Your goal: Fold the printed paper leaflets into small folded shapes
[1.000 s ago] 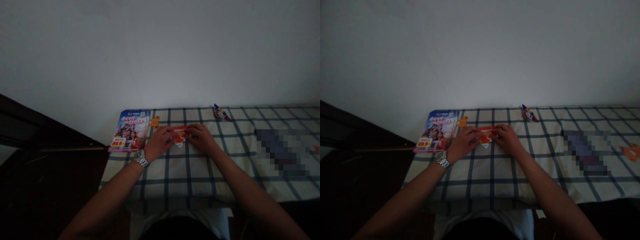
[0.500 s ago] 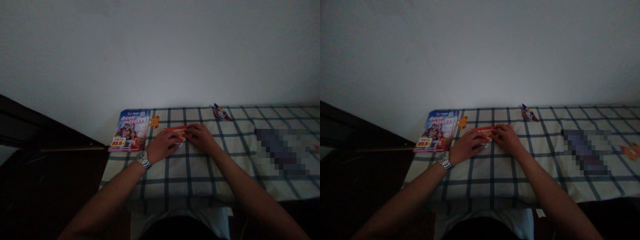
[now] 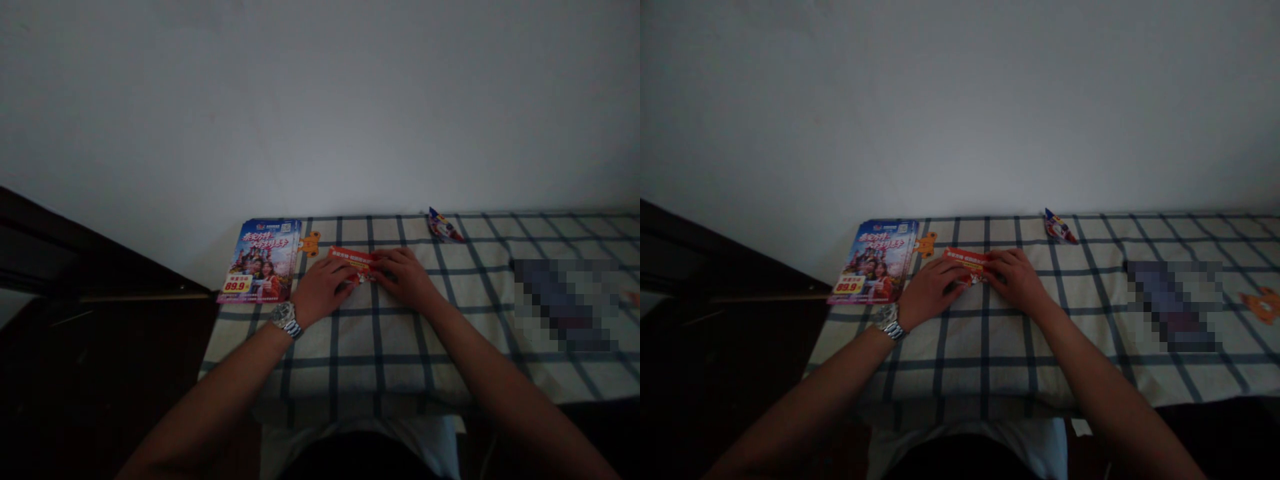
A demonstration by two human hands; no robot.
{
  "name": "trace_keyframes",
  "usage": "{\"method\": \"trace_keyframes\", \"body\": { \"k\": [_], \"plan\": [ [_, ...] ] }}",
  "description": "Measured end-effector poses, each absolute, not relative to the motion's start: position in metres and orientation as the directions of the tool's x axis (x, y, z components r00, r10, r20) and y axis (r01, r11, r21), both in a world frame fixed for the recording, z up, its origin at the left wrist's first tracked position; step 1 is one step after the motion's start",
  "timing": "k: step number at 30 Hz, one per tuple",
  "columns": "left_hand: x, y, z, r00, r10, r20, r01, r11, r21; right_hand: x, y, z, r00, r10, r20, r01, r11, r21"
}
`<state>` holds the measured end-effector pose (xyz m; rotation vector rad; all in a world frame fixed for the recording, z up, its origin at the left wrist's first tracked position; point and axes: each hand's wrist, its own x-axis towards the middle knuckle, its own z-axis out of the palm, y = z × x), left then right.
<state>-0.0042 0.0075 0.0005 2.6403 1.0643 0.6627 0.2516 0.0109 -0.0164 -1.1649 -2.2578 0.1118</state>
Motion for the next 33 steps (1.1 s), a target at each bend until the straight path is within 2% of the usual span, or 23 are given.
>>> {"method": "trace_keyframes", "body": {
  "k": [19, 26, 33],
  "plan": [
    [-0.008, 0.009, -0.001, 0.576, 0.766, 0.284, 0.700, -0.642, 0.312, 0.239, -0.002, -0.005, -0.645, 0.663, 0.380, 0.548, 0.748, -0.375],
    [-0.007, 0.009, -0.003, 0.570, 0.771, 0.284, 0.709, -0.636, 0.305, 0.235, -0.003, -0.007, -0.631, 0.679, 0.374, 0.516, 0.728, -0.450],
    [-0.007, 0.009, -0.004, 0.574, 0.766, 0.289, 0.697, -0.642, 0.319, 0.238, 0.000, -0.010, -0.622, 0.665, 0.413, 0.482, 0.741, -0.468]
  ]
}}
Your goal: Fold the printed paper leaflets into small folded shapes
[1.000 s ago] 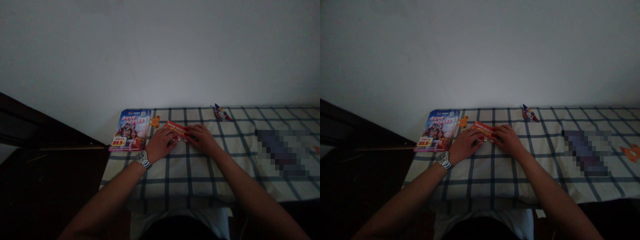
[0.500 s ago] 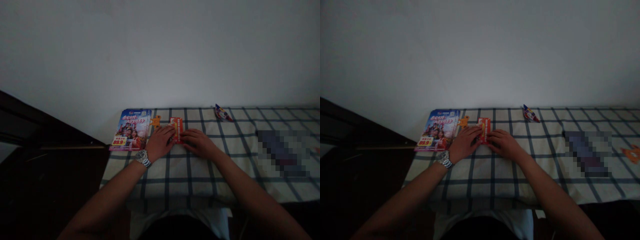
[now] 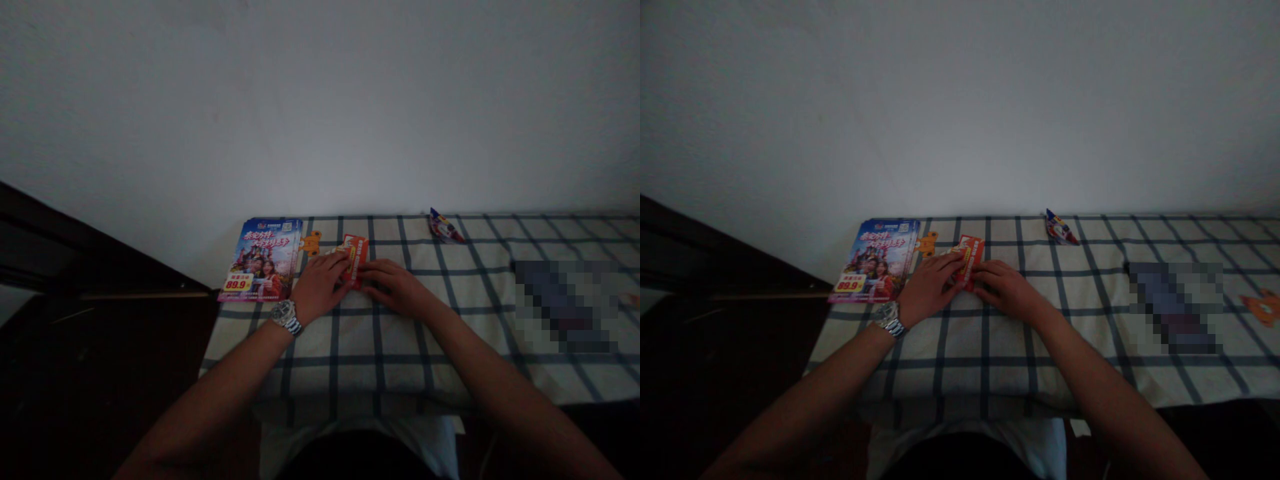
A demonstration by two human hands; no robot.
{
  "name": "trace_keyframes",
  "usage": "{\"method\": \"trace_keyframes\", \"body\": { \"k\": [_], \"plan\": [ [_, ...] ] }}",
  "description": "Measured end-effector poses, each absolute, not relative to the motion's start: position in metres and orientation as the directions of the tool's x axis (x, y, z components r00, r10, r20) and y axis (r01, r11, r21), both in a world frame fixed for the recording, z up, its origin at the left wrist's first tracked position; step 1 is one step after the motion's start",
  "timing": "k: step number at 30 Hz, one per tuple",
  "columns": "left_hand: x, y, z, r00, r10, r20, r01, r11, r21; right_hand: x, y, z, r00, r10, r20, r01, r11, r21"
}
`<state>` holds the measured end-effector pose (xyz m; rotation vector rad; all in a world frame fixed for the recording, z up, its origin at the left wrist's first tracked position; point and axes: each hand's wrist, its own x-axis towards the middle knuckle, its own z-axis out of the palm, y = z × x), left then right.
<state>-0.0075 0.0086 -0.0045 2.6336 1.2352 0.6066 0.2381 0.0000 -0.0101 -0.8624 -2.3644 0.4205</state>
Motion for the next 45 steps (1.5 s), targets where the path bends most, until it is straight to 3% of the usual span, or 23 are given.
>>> {"method": "trace_keyframes", "body": {
  "k": [17, 29, 45],
  "plan": [
    [-0.0045, 0.0081, -0.0053, 0.689, 0.673, 0.269, 0.568, -0.732, 0.377, 0.2467, 0.0046, -0.0139, -0.591, 0.692, 0.414, 0.568, 0.722, -0.395],
    [-0.0075, 0.0045, 0.0035, 0.592, 0.757, 0.278, 0.700, -0.653, 0.289, 0.2478, 0.0058, -0.0177, -0.571, 0.687, 0.448, 0.585, 0.724, -0.364],
    [-0.0098, 0.0085, 0.0019, 0.624, 0.735, 0.264, 0.669, -0.678, 0.305, 0.2460, 0.0033, -0.0130, -0.581, 0.690, 0.431, 0.581, 0.723, -0.374]
  ]
}}
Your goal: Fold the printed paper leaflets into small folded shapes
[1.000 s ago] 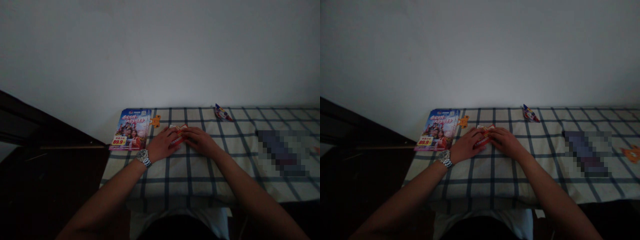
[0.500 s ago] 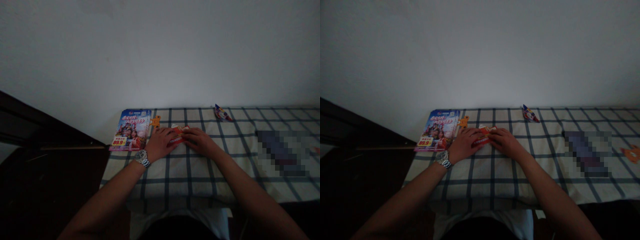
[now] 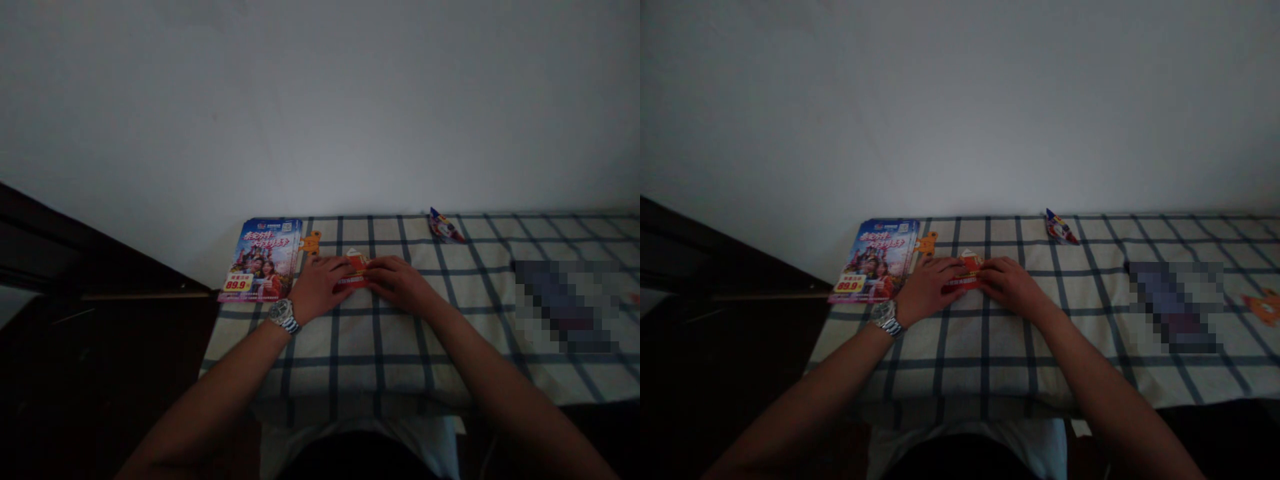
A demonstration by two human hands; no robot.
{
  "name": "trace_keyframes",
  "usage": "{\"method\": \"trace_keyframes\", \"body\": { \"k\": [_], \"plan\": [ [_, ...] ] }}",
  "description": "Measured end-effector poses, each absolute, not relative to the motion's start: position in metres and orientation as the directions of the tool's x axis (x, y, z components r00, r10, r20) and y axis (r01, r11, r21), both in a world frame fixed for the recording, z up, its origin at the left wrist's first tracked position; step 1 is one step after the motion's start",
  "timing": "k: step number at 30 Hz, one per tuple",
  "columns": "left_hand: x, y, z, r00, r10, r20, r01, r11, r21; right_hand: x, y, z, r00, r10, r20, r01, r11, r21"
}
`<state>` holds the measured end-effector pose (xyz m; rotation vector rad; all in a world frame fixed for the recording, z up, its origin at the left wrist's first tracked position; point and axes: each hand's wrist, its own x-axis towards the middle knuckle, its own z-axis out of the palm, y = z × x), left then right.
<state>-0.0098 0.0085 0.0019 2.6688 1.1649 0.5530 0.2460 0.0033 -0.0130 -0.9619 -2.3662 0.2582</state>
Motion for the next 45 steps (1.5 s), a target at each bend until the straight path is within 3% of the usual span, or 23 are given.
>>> {"method": "trace_keyframes", "body": {
  "k": [30, 45],
  "plan": [
    [-0.0115, 0.0089, 0.0043, 0.674, 0.689, 0.267, 0.616, -0.723, 0.312, 0.2469, 0.0015, -0.0053, -0.593, 0.708, 0.385, 0.606, 0.706, -0.366],
    [-0.0043, 0.0123, 0.0007, 0.605, 0.735, 0.308, 0.664, -0.678, 0.316, 0.2420, 0.0016, -0.0074, -0.468, 0.801, 0.374, 0.655, 0.598, -0.461]
  ]
}}
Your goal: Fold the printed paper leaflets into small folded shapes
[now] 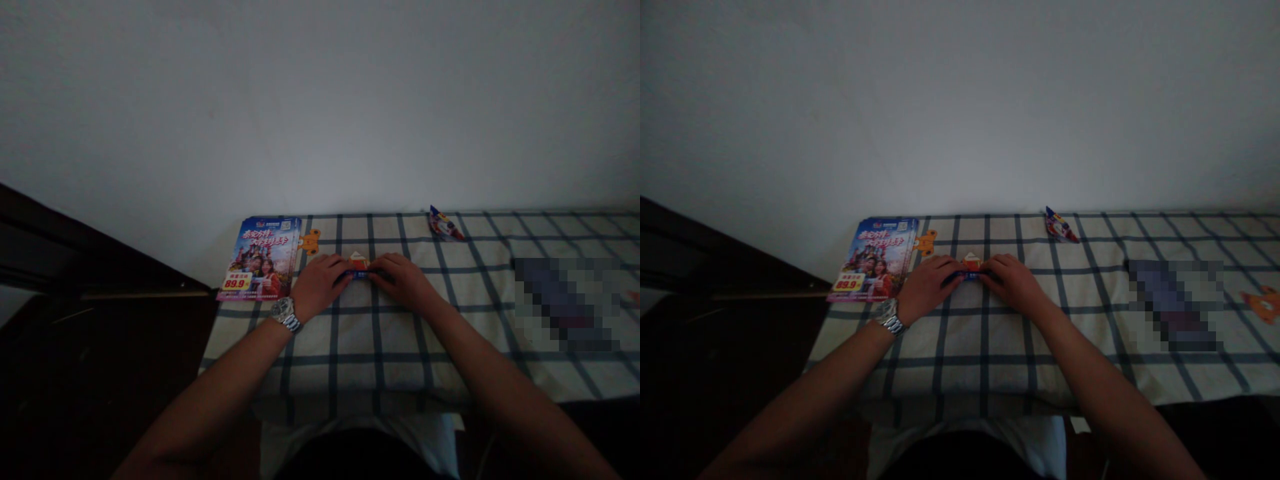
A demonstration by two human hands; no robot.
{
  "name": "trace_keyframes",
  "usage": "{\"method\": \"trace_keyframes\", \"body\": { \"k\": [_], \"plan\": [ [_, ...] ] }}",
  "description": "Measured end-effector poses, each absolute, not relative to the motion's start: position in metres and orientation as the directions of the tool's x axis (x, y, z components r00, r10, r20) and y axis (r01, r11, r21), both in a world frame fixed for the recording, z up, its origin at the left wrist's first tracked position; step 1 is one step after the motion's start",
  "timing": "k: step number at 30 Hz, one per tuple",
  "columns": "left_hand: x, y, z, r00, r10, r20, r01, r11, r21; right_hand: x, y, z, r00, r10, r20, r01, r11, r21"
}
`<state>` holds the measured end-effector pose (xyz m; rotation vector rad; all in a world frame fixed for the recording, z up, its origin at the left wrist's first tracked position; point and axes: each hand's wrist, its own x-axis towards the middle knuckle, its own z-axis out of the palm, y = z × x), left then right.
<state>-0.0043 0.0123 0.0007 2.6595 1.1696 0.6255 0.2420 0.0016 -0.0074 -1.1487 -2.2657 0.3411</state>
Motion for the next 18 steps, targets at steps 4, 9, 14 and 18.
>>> {"method": "trace_keyframes", "body": {
  "k": [4, 9, 14, 18],
  "plan": [
    [-0.0031, 0.0122, 0.0014, 0.593, 0.746, 0.304, 0.676, -0.666, 0.316, 0.2396, 0.0031, -0.0080, -0.439, 0.820, 0.366, 0.673, 0.570, -0.470],
    [-0.0004, 0.0118, 0.0013, 0.558, 0.769, 0.311, 0.700, -0.638, 0.320, 0.2353, 0.0057, -0.0087, -0.401, 0.837, 0.373, 0.686, 0.544, -0.483],
    [0.0010, 0.0120, -0.0002, 0.557, 0.770, 0.313, 0.708, -0.636, 0.306, 0.2326, 0.0078, -0.0113, -0.386, 0.849, 0.360, 0.697, 0.524, -0.488],
    [0.0012, 0.0130, -0.0020, 0.566, 0.760, 0.319, 0.705, -0.647, 0.292, 0.2319, 0.0082, -0.0117, -0.384, 0.845, 0.373, 0.697, 0.530, -0.482]
  ]
}}
